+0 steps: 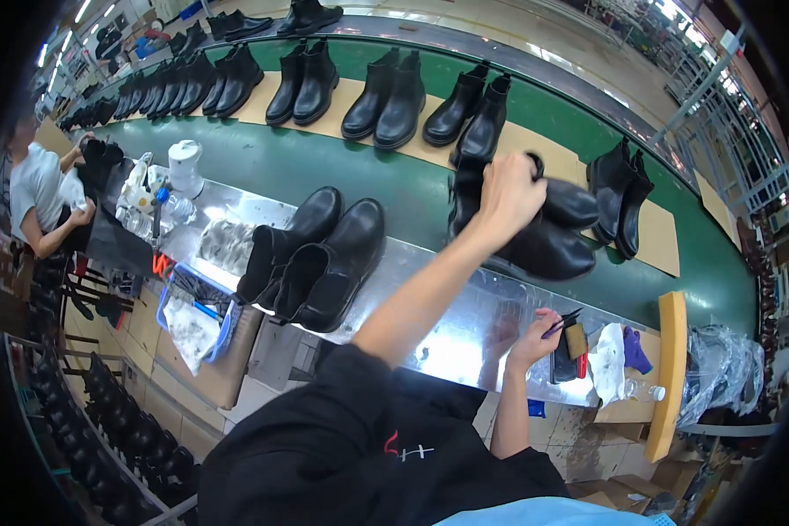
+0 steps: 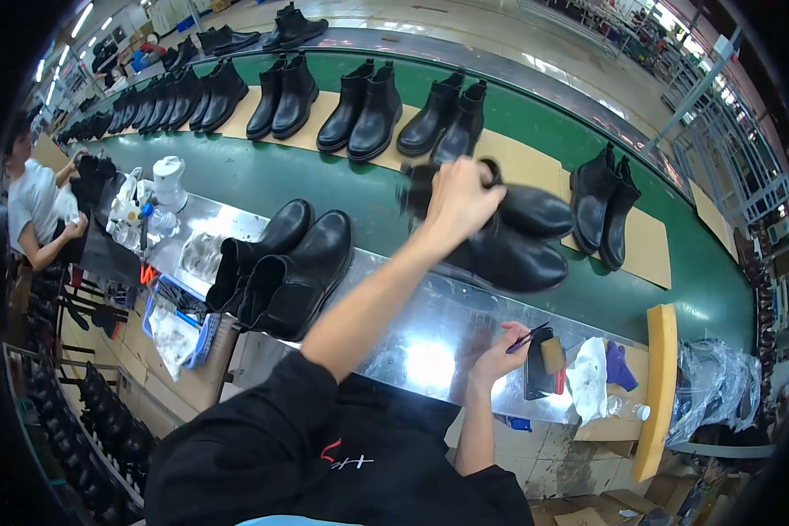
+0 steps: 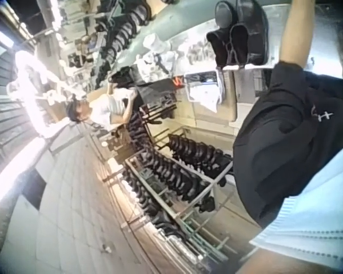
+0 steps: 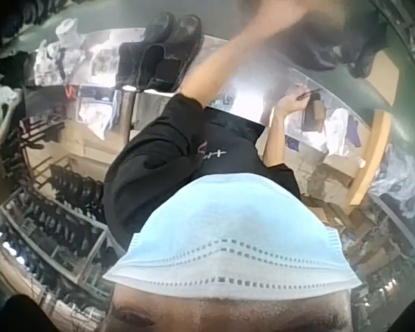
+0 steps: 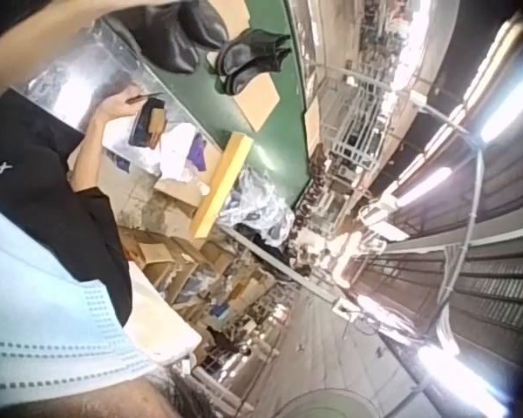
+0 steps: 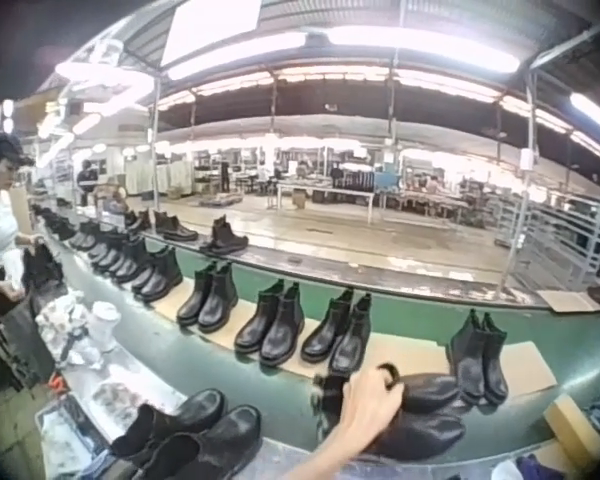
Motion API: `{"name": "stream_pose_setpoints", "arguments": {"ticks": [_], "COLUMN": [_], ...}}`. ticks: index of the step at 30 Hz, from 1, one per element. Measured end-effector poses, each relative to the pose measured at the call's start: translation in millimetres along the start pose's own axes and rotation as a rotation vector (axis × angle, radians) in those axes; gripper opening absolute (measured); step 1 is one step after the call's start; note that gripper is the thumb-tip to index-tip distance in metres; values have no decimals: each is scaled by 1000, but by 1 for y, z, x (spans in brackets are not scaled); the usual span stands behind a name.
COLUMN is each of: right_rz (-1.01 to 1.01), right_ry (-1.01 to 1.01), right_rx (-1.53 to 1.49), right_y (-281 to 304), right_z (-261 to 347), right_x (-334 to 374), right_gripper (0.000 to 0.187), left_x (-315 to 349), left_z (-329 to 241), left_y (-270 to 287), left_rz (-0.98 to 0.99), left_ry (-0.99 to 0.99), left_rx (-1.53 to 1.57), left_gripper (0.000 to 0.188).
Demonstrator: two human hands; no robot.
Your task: Trimming excess threads and material from black boots using thread snips.
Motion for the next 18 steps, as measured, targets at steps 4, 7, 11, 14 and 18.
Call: {"name": "stream_pose_setpoints", "arguments": {"ticks": [4,7,11,14,18], "right_rz": [-26,82,91,159,213], "right_ry": [-227,-190,26,-25,-71], "right_rx": [-220,-240,5,-32,51], "right_y": [-23,-23,-42,-61,-40], "right_z": [23,19,19,14,4], "right_x": [13,10,5,11,8], "right_gripper": [27,29,32,29,30], "left_x": [92,145,182,181,173], "left_z": [4,-7,-3,14,-3], "left_y": [38,37,37,48,80], "left_rz": [3,182,252,378,371], "left_ry": [72,118,87,122,-32], "left_rx": [20,1,-84,-242,-72], "left_gripper": [19,15,14,19,13]}}
Point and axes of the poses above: each hand's wrist, its own x-axis away from the middle knuckle, its own y-axis out of the back of the hand, z = x × y, the point moved 7 cm from there along -x, towards the middle knuckle
